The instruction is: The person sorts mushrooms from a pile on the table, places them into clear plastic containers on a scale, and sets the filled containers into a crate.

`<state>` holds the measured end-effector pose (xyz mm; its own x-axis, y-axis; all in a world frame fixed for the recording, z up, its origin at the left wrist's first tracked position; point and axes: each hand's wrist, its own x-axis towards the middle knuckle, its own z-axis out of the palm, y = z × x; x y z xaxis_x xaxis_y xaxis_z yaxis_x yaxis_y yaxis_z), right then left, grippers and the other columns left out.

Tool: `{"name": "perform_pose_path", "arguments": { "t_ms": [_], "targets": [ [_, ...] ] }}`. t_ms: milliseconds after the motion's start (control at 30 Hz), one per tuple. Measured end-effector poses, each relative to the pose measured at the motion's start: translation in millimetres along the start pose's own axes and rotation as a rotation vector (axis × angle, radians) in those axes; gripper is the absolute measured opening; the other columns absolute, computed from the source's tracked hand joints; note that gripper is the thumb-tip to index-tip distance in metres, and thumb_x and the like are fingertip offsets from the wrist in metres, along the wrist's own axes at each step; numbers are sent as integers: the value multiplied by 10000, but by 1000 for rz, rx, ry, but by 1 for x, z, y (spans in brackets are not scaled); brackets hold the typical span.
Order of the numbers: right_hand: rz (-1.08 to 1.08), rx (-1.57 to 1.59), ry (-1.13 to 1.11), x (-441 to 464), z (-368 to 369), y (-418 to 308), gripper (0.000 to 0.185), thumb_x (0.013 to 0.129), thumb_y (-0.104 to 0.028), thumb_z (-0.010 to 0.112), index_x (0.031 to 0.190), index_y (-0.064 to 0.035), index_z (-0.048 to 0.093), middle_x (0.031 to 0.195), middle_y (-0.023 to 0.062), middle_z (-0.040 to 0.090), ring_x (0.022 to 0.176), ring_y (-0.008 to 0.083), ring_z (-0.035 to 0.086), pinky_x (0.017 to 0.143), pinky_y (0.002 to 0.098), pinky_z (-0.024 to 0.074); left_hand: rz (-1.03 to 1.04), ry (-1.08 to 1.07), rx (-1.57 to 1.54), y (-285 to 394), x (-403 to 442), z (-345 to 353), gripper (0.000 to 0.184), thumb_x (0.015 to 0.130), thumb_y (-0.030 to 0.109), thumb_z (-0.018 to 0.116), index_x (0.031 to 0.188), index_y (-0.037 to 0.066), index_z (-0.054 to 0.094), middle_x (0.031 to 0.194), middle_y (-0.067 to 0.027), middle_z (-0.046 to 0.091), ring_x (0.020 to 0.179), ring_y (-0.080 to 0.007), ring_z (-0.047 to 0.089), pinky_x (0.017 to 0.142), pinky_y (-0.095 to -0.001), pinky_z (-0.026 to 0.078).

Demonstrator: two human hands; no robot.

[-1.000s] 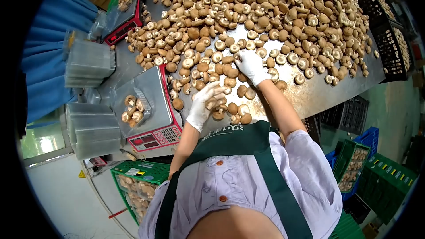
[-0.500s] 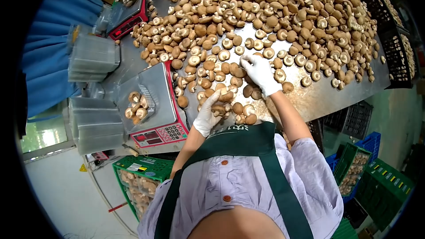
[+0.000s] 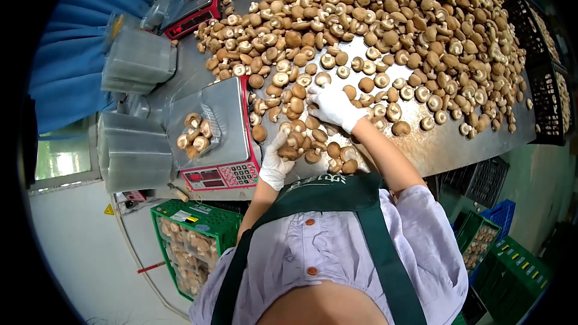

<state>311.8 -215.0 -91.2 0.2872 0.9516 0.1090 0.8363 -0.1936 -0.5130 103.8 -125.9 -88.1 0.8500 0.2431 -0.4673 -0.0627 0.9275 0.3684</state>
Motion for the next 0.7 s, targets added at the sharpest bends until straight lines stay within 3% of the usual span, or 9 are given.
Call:
{"name": "perform_pose_path", "arguments": {
  "t_ms": [33,67,133,200,267,333,533,633,700],
  "targets": [
    [60,7,-75,-6,-8,-2,320,741,-279,675,967,-53,675,1131,90,587,1010,284,571,843,373,471,23,-12,34,-2,5,-7,276,870,281,640,1052,92,553,820,-26,592,733,-164,584,655,-311,498],
    [-9,33,-13,-12,-11,4,331,762,-302,663,995,-68,685,1070,116,631,962,281,605,814,365,488,27,-7,32,3,4,0,276,870,281,640,1052,92,553,820,-26,592,733,-164,584,655,-311,498],
    [270,168,-228,-9,-46,-6,310,781,-322,653,979,-87,698,918,144,668,829,295,642,758,374,506,17,212,65,11,-1,24,213,881,252,635,1014,95,577,736,7,582,723,-144,607,656,-318,513],
    [363,152,-159,-6,-53,0,294,801,-337,648,982,-111,703,804,166,665,744,301,650,708,380,512,15,100,28,14,13,-15,239,904,264,605,1043,72,573,761,-5,600,746,-150,615,659,-291,512],
    [442,137,-5,3,-54,9,299,814,-329,642,1012,-111,694,795,160,667,746,294,654,705,377,512,-32,-38,-65,18,22,-30,270,924,260,572,1097,53,563,873,-34,616,813,-150,616,710,-279,520],
    [489,287,45,24,-58,16,314,828,-313,621,1056,-106,677,861,159,677,780,305,656,738,369,515,51,227,84,22,14,3,337,947,240,524,1226,52,518,1137,-75,573,1027,-180,582,857,-330,506],
    [312,104,405,114,-36,43,394,785,-276,645,1126,-81,612,965,181,662,880,336,637,787,403,504,58,206,131,19,20,-5,328,923,252,551,1208,92,526,1083,-69,599,955,-193,609,734,-338,538],
    [224,-30,361,149,-26,41,546,742,-204,680,1239,-82,491,1200,164,565,1050,323,566,860,403,485,50,175,137,21,18,4,332,934,229,537,1218,58,528,1085,-58,600,955,-165,608,761,-301,533],
    [121,-32,340,152,-1,52,494,751,-155,657,1212,-75,498,1191,165,564,1064,333,556,895,400,466,33,132,156,23,17,6,328,947,226,518,1213,35,535,1105,-51,592,978,-140,591,792,-265,519]
  ]
}}
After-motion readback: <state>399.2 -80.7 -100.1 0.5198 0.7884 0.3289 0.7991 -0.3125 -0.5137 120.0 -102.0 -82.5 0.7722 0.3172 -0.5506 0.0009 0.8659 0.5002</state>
